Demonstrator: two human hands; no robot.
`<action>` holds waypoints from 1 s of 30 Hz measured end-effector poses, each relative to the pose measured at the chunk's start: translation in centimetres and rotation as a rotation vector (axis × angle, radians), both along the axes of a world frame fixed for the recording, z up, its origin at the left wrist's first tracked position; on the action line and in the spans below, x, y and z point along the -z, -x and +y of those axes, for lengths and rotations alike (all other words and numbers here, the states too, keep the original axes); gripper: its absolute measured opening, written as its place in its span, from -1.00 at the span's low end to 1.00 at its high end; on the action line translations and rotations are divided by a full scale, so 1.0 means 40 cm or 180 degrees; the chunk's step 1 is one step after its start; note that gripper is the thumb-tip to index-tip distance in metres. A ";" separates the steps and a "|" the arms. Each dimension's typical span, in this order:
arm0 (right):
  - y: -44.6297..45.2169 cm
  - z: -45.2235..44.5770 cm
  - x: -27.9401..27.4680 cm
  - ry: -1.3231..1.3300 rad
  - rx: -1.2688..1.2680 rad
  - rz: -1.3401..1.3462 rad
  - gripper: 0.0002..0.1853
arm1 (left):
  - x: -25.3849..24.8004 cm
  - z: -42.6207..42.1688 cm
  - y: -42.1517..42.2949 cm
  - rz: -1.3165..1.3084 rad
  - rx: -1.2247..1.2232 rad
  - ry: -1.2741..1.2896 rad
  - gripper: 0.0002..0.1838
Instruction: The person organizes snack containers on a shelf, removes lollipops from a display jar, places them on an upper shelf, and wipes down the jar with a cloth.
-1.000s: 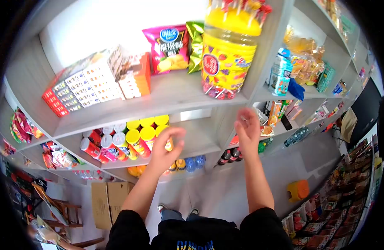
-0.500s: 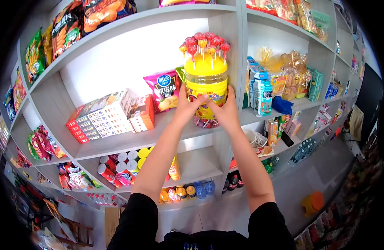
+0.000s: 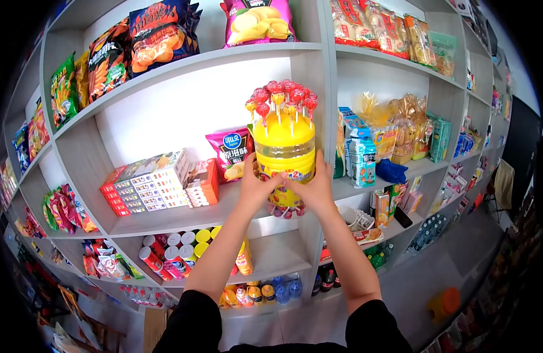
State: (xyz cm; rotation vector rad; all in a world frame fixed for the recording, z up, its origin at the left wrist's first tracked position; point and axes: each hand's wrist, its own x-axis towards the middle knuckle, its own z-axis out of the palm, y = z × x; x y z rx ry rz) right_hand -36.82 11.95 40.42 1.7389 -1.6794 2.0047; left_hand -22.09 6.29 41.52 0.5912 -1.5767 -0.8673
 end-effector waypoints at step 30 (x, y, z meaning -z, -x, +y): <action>-0.111 0.525 0.279 -0.1130 -0.0591 -0.0368 0.06 | 0.274 0.482 -0.186 -0.0478 0.0670 -0.0863 0.06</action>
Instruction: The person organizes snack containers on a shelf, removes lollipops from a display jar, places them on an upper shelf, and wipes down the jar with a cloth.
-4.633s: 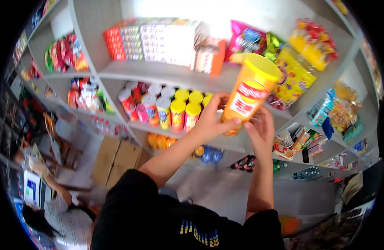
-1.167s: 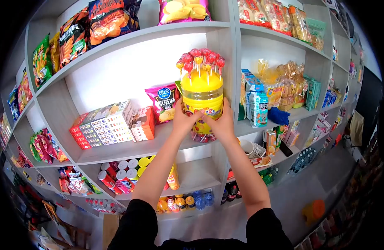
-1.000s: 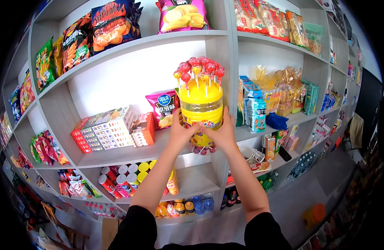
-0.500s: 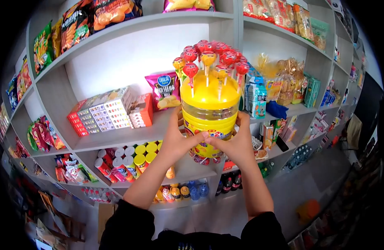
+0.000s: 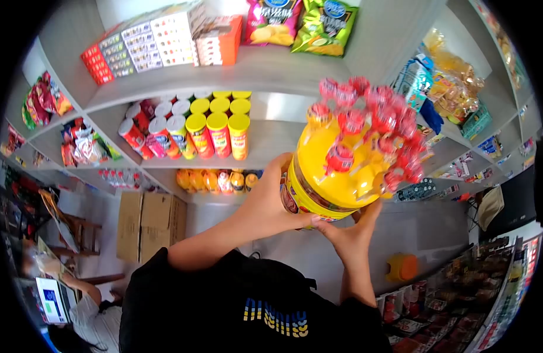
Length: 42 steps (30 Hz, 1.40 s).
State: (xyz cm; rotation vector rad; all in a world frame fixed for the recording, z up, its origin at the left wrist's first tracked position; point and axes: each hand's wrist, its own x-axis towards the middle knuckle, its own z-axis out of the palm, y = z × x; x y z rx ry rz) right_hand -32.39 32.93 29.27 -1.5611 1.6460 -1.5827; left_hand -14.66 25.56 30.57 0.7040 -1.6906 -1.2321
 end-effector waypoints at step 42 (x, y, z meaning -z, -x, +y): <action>0.047 -0.523 0.544 -0.0163 -0.0694 -0.0454 0.11 | 0.510 -0.417 0.062 -0.0001 -0.0613 -0.0484 0.14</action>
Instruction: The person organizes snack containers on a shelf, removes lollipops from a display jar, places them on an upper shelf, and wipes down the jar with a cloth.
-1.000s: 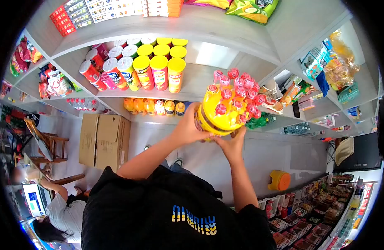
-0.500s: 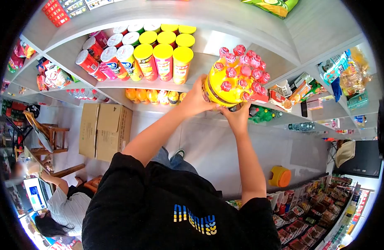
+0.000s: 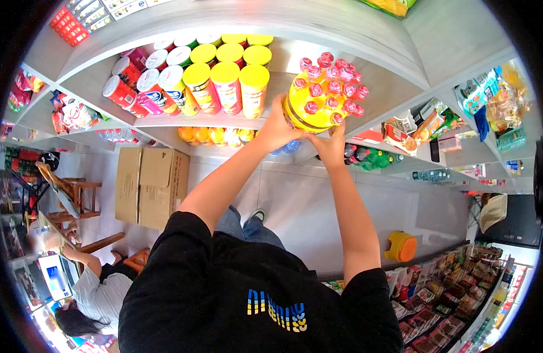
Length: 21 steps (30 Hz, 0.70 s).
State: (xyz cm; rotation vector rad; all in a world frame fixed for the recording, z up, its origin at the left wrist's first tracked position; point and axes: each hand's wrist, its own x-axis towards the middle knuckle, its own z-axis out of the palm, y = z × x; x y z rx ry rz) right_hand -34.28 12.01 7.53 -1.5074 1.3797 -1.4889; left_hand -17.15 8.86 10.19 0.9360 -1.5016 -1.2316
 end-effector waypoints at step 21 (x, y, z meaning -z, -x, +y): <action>0.011 -0.076 0.019 -0.0235 0.0368 0.0397 0.08 | 0.054 -0.091 0.029 0.0172 0.0233 0.0139 0.09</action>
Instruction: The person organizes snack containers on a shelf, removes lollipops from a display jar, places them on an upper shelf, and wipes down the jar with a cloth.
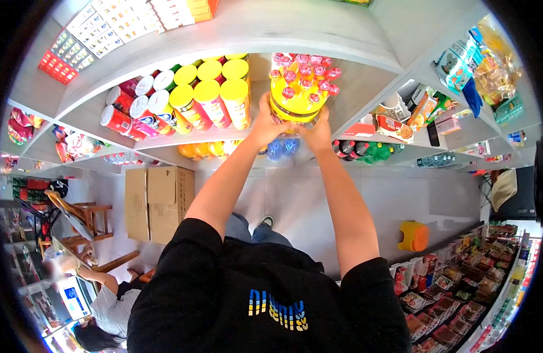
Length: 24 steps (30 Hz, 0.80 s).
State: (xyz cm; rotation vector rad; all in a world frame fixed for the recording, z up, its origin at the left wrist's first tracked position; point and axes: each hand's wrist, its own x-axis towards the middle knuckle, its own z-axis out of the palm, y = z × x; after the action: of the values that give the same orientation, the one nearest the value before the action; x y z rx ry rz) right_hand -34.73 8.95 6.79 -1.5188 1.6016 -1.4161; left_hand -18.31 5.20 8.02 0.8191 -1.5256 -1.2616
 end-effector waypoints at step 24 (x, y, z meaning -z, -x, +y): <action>-0.016 0.020 -0.046 -0.0246 0.0046 -0.0154 0.12 | -0.067 0.039 -0.014 -0.0863 -0.0066 0.0033 -0.02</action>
State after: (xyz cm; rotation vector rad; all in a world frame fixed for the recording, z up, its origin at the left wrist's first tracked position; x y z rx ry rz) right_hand -34.08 9.76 8.65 -1.4213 1.6221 -1.3720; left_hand -17.74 6.75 10.69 1.0293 -1.7306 -1.1616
